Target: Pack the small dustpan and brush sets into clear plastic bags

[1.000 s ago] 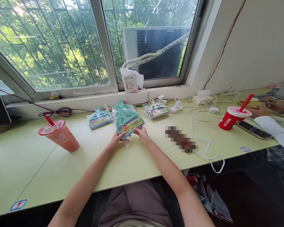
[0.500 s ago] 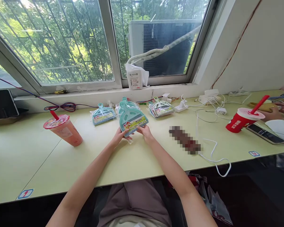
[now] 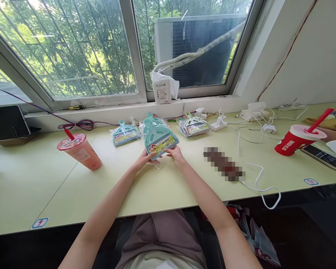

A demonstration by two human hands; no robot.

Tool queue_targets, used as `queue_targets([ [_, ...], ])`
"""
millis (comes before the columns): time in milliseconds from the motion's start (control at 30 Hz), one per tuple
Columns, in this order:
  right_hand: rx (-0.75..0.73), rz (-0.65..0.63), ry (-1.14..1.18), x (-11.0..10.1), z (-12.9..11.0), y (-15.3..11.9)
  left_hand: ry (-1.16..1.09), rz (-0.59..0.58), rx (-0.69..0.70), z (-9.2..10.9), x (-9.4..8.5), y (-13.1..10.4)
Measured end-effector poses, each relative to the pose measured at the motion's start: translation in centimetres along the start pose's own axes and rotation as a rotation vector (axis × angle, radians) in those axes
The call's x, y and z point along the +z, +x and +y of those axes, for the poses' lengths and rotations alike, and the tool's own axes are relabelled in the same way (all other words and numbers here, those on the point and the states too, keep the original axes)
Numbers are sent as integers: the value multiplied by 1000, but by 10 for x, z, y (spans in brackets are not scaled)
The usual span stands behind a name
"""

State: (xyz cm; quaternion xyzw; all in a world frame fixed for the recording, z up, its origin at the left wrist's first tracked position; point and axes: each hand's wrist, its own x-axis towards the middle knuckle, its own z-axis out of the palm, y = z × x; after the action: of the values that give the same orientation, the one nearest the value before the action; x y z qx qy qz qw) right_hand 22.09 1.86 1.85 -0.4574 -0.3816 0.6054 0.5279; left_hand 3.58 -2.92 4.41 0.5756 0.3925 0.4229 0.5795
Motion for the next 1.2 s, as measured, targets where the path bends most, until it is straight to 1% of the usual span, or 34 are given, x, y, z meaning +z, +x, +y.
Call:
queue_targets([
  [100, -9, 8, -5, -1, 1, 1, 7, 3, 1, -3, 1, 2],
  [200, -2, 14, -8, -1, 3, 1, -10, 45, 22, -7, 3, 4],
  [267, -5, -8, -19, -1, 0, 1, -35, 82, 45, -7, 4, 4],
  [333, -42, -86, -48, -4, -7, 1, -58, 121, 61, -6, 2, 4],
  [400, -109, -215, -150, -12, -19, -1, -79, 149, 69, -2, -3, 4],
  [433, -162, -265, -236, -17, -25, -3, -90, 151, 71, 0, -7, 3],
  [467, -237, -278, -346, -23, -31, -5, -102, 149, 73, 1, -11, 3],
  [500, -342, -246, -475, -29, -37, -8, -112, 142, 76, 3, -15, 3],
  [567, -625, -78, -753, -38, -45, -14, -128, 128, 82, 4, -23, 3],
  [633, -893, 91, -999, -42, -48, -18, -141, 122, 74, 4, -29, 3],
  [667, -988, 135, -1087, -43, -49, -19, -151, 114, 62, 3, -31, 3],
  [733, -1086, 161, -1160, -43, -48, -17, -178, 92, 31, 1, -34, 3],
  [800, -1096, 168, -1103, -44, -47, -12, -199, 73, 3, 0, -35, 2],
  [867, -1058, 160, -979, -46, -46, -6, -205, 66, -19, 0, -34, 2],
  [967, -1009, 94, -803, -48, -47, -2, -208, 41, -69, 2, -31, 1],
  [1033, -994, 37, -730, -46, -46, -2, -225, 23, -111, 2, -28, 1],
  [1100, -977, 23, -724, -43, -45, -4, -233, 4, -160, -1, -27, 2],
  [1200, -973, 79, -835, -40, -42, -6, -212, -20, -203, -7, -26, 5],
])
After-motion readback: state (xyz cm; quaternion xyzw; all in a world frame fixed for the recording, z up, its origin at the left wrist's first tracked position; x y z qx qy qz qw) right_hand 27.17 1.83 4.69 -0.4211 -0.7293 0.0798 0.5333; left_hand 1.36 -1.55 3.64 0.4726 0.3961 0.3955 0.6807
